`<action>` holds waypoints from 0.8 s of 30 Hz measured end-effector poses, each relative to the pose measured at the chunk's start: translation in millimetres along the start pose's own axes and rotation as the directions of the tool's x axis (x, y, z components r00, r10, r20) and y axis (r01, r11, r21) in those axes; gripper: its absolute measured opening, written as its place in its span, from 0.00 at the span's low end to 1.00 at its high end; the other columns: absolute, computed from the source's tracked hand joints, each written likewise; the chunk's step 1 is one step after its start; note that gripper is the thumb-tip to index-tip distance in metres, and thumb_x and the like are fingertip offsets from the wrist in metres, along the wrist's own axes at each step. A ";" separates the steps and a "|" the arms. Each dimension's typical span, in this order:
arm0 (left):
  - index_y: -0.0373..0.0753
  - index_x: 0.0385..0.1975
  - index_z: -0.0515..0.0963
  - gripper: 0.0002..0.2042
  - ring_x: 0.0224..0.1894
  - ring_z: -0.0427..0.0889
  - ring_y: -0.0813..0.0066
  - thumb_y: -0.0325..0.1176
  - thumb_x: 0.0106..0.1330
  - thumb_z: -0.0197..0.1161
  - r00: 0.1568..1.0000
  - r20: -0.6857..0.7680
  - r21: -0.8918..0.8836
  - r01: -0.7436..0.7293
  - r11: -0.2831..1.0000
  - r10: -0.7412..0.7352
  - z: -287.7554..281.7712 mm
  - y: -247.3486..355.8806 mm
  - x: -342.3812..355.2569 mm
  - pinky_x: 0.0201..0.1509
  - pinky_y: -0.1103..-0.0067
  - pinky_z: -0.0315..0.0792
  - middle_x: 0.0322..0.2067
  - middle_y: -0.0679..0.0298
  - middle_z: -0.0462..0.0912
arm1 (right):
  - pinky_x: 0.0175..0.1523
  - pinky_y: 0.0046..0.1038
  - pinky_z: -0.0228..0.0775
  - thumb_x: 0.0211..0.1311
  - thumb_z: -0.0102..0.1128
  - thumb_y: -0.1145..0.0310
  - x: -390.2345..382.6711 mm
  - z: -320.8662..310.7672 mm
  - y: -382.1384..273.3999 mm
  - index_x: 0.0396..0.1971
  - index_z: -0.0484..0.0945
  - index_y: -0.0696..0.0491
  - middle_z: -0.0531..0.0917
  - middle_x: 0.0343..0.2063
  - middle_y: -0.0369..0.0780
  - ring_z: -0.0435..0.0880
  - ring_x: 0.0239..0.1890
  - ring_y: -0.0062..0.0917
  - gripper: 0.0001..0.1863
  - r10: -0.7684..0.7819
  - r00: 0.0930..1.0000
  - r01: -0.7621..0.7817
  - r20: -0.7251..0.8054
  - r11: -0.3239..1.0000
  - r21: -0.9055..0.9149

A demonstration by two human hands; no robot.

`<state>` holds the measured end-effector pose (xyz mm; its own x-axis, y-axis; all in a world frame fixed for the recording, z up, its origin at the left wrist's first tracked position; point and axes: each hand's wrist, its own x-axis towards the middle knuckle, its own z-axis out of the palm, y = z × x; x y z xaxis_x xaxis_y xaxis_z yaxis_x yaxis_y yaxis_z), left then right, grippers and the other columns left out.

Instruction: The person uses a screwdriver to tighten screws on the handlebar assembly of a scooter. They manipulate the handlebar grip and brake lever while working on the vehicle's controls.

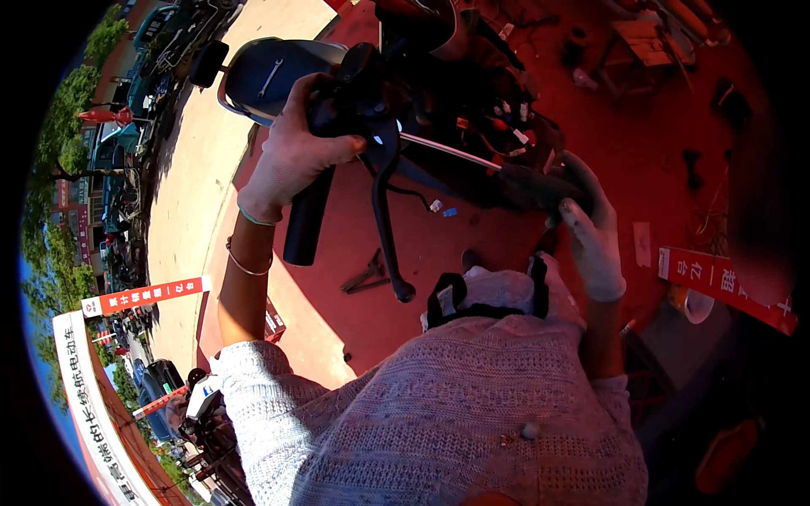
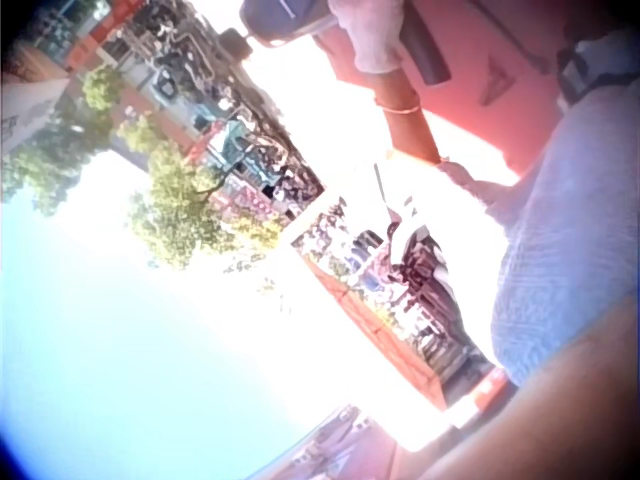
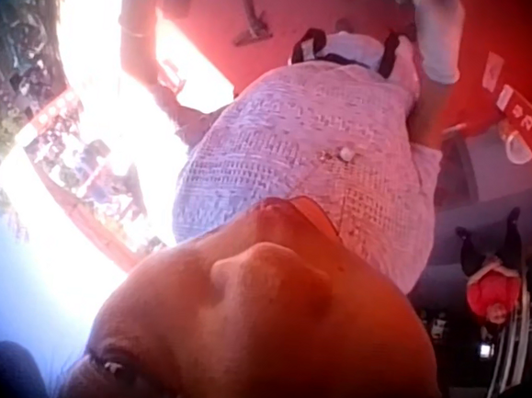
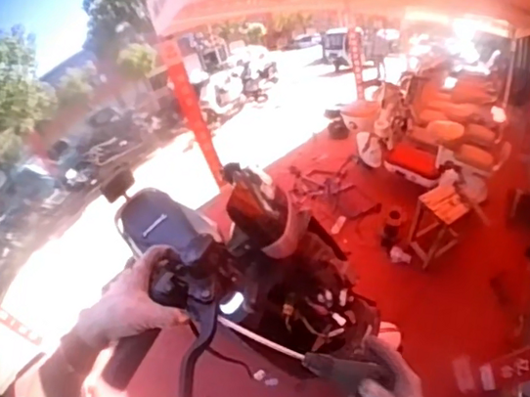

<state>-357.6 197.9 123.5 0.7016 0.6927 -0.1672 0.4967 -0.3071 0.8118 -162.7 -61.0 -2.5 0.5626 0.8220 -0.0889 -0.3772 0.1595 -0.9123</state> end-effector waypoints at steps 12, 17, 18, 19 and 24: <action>0.34 0.59 0.61 0.36 0.31 0.81 0.77 0.26 0.47 0.70 0.998 -0.059 -0.055 -0.005 0.998 0.002 3.5 3.8 -2.5 0.37 0.81 0.77 0.33 0.61 0.79 | 0.23 0.13 0.67 0.70 0.49 0.60 2.6 -8.4 -6.1 0.60 0.65 0.59 0.79 0.37 0.41 0.79 0.26 0.15 0.24 0.104 0.990 -0.112 0.093 0.990 0.083; 0.32 0.61 0.58 0.38 0.39 0.81 0.76 0.25 0.48 0.68 0.999 -0.001 -0.010 0.051 0.999 -0.051 0.9 6.1 -1.7 0.45 0.81 0.76 0.40 0.59 0.79 | 0.20 0.13 0.64 0.71 0.47 0.59 1.9 10.4 -5.8 0.59 0.67 0.59 0.80 0.32 0.40 0.76 0.19 0.13 0.24 0.117 0.985 -0.104 -0.127 0.989 0.103; 0.33 0.61 0.58 0.38 0.39 0.81 0.76 0.25 0.48 0.68 0.998 0.000 -0.012 0.055 0.998 -0.055 0.8 5.9 -1.7 0.45 0.81 0.76 0.40 0.59 0.79 | 0.20 0.13 0.64 0.71 0.47 0.59 0.4 11.9 -4.3 0.58 0.67 0.59 0.80 0.30 0.40 0.75 0.17 0.13 0.23 0.107 0.982 -0.094 -0.159 0.992 0.083; 0.33 0.61 0.58 0.38 0.39 0.81 0.76 0.25 0.48 0.68 0.999 -0.001 -0.005 0.055 0.998 -0.055 0.5 5.6 -1.3 0.45 0.81 0.76 0.40 0.59 0.79 | 0.19 0.13 0.63 0.71 0.47 0.58 -0.7 3.6 -4.2 0.58 0.67 0.59 0.80 0.29 0.40 0.74 0.16 0.13 0.23 0.125 0.987 -0.121 -0.102 0.992 0.046; 0.33 0.61 0.58 0.38 0.38 0.80 0.76 0.26 0.47 0.69 0.998 -0.019 0.000 0.054 0.999 -0.054 0.9 5.1 -1.3 0.45 0.81 0.75 0.40 0.60 0.79 | 0.17 0.13 0.61 0.71 0.46 0.57 3.5 4.3 -3.1 0.58 0.68 0.57 0.81 0.29 0.39 0.73 0.16 0.11 0.23 0.118 0.988 -0.115 -0.101 0.993 0.033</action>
<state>-355.5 194.9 127.4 0.6637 0.7207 -0.2004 0.5341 -0.2690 0.8015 -162.8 -56.3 1.7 0.5857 0.7753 -0.2362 -0.4640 0.0818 -0.8820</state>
